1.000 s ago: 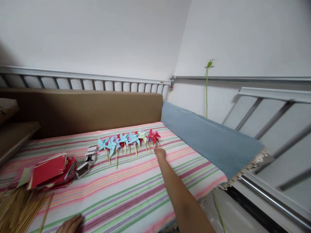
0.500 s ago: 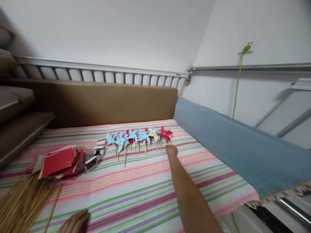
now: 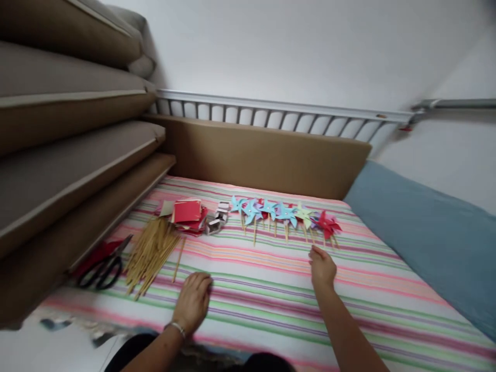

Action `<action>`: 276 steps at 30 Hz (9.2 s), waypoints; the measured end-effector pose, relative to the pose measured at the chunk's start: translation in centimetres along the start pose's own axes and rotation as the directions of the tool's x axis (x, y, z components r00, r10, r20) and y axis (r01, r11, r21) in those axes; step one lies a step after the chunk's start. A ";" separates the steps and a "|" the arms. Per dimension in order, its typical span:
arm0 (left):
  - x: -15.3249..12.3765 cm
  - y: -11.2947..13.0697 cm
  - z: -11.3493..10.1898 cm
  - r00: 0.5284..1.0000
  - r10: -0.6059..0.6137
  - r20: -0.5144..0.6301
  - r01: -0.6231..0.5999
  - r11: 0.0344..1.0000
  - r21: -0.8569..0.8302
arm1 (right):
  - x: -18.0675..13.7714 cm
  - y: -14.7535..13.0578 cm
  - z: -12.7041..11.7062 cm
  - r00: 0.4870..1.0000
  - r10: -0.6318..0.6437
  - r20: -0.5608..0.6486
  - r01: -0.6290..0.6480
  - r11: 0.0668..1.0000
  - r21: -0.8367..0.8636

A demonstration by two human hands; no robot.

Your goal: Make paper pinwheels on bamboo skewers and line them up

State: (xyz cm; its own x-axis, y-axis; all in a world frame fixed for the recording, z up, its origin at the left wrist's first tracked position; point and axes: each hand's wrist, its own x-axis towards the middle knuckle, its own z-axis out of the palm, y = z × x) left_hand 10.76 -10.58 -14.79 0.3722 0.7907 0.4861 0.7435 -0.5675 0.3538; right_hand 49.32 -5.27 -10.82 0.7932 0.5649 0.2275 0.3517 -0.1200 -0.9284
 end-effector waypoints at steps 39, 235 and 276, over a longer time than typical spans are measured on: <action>0.1 0.2 -1.0 0.973 -0.226 0.050 0.229 0.916 -0.329 | -18.5 -20.2 26.0 0.348 -0.548 0.761 0.719 0.677 0.158; 12.2 -5.8 -9.8 0.569 -0.620 0.540 0.410 -0.355 -0.840 | -19.4 -15.4 12.5 0.351 -0.700 0.621 0.768 0.595 0.237; 11.5 -4.6 -7.6 0.691 -0.409 0.596 0.692 0.139 -0.708 | -17.9 -16.4 12.0 0.626 -0.443 0.642 0.503 0.858 0.102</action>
State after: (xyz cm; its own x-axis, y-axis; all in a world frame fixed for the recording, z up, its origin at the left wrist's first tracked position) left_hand 7.44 -0.64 -4.77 0.2839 0.9156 -0.2847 -0.0323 0.3059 0.9515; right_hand 23.37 -3.66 -3.24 0.0211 0.9308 0.3649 0.6497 0.2646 -0.7126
